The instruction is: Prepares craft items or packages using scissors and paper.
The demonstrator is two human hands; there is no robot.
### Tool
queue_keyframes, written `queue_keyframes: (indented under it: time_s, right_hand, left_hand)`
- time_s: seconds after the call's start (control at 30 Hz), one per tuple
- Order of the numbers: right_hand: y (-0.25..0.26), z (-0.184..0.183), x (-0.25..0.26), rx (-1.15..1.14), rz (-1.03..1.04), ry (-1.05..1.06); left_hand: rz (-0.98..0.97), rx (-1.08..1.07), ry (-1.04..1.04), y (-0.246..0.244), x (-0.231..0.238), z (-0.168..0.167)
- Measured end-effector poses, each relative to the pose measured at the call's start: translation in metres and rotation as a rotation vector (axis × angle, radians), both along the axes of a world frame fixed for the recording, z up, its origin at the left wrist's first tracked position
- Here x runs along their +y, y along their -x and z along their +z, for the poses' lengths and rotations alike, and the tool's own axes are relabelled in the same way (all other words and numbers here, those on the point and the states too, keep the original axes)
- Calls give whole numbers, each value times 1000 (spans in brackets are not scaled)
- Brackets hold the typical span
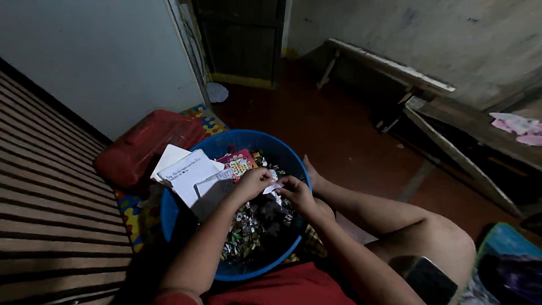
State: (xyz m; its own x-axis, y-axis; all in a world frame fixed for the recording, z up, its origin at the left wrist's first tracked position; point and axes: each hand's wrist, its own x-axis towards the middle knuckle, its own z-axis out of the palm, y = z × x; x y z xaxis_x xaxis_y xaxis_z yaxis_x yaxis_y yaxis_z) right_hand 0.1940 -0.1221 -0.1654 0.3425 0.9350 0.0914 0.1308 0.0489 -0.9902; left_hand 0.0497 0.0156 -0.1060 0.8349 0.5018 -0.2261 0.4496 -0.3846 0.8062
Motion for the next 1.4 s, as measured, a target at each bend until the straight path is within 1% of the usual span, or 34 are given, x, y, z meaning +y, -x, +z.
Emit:
queue_keyframes:
  time_s: [0.1,0.23,0.5,0.7,0.77,0.97,1.1,1.23,1.4]
  right_hand:
    - [-3,-1,0,53,-25,-19]
    - [-1,1,-2,34,-58,0]
    - [1,2,-1,67,-159,-31]
    - [-1,-2,2,91,-113,-48]
    - [-2,-2,2,95,-107,-50]
    - [-3,-4,2,94,-86,-62]
    - [-4,-3,1,106,-94,-66]
    - [-3,-2,0,116,-108,-75]
    - [-2,-3,1,159,-140,-111]
  left_hand:
    - [-13,-7,26,-2,-4,3]
    - [-21,-4,26,-3,-8,3]
    - [39,-30,183,-6,-12,4]
    - [93,-77,251,-7,-14,6]
    - [97,-85,244,-6,-13,4]
    - [58,-69,91,-7,-11,-2]
    - [62,-46,25,-8,-11,0]
    - [46,-72,45,-8,-10,-1]
    - [74,-83,178,-9,-16,0]
